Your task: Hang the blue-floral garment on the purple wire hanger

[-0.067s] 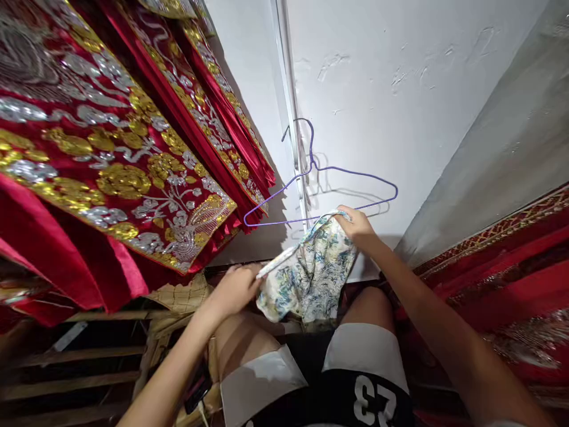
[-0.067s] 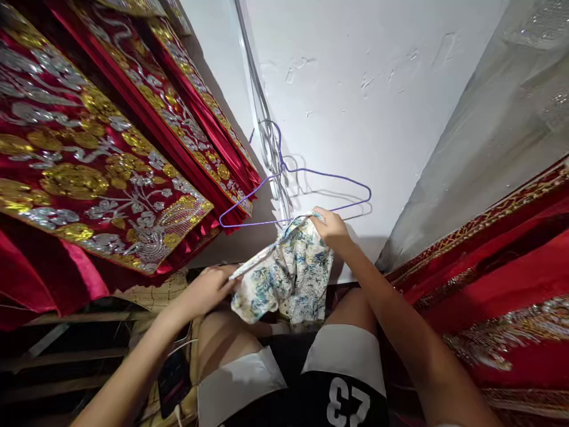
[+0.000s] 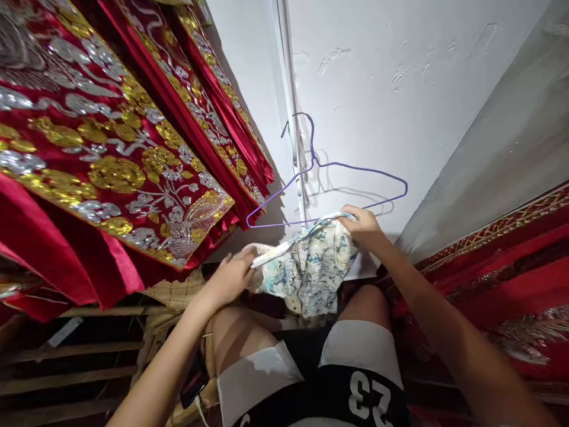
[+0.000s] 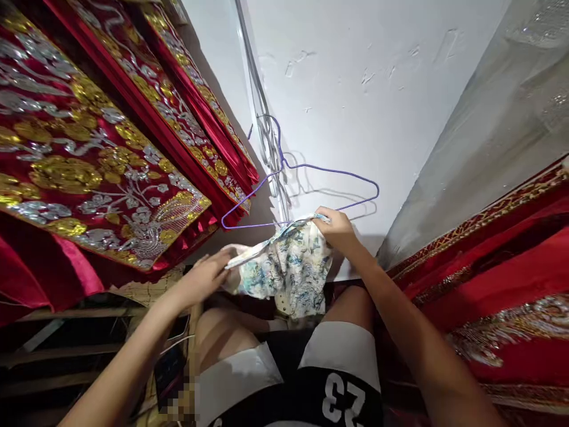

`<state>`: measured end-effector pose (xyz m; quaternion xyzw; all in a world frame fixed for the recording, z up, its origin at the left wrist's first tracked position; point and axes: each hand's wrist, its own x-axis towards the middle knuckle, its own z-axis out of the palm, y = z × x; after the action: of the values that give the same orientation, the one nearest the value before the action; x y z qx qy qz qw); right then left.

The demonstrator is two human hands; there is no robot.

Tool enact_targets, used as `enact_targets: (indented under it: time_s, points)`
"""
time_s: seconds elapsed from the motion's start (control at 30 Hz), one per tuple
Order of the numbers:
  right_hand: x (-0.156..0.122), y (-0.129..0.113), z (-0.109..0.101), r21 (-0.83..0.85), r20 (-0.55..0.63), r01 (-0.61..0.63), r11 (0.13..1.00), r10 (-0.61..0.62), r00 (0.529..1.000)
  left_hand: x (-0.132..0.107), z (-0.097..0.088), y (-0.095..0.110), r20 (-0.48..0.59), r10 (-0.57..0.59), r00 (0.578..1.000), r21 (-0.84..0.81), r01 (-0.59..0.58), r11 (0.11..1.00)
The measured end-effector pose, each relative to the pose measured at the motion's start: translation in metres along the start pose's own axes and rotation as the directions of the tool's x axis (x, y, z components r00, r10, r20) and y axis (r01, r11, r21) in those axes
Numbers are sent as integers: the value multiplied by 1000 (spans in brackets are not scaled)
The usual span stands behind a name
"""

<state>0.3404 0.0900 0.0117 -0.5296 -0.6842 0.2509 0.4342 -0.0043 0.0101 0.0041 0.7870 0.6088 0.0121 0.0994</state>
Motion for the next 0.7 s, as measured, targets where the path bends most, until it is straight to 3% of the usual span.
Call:
enact_targets:
  time_s: [0.1,0.2,0.27,0.3,0.37,0.4,0.47,0.53,0.57,0.63,0.7]
  points:
    - [-10,-7,-17,-50,-37,-39,998,37,999,10,-16,1,-230,24,973,-120,-53,991]
    - [-18,-21,-20,8,2,-49,999,49,999,19,-42,16,-486,101,868,-265,-256,930]
    - [-23,-27,-15,77,70,-28,997,22,997,27,-61,27,-580,130,804,-342,-385,858]
    - [-27,-29,-11,101,103,0,995,-10,995,32,-69,32,-598,128,792,-394,-429,813]
    - [-32,-29,-8,114,112,48,992,-61,992,41,-85,35,-574,103,812,-524,-461,717]
    - [-34,-27,-9,115,61,49,992,-56,997,45,-92,33,-539,89,838,-584,-447,677]
    - [-32,-22,-19,115,-153,16,993,2,988,50,-103,27,-466,55,883,-677,-396,620]
    - [-20,-15,-36,82,-374,0,997,31,927,54,-111,18,-403,10,915,-755,-338,561]
    - [-10,-12,-46,45,-426,2,999,17,905,55,-114,13,-372,-17,928,-796,-309,521]
    - [12,-7,-65,-10,-349,-5,1000,1,937,59,-118,5,-295,-48,954,-866,-246,436]
    - [30,-4,-83,44,-105,-75,996,79,991,64,-120,-2,-203,-47,978,-917,-174,359]
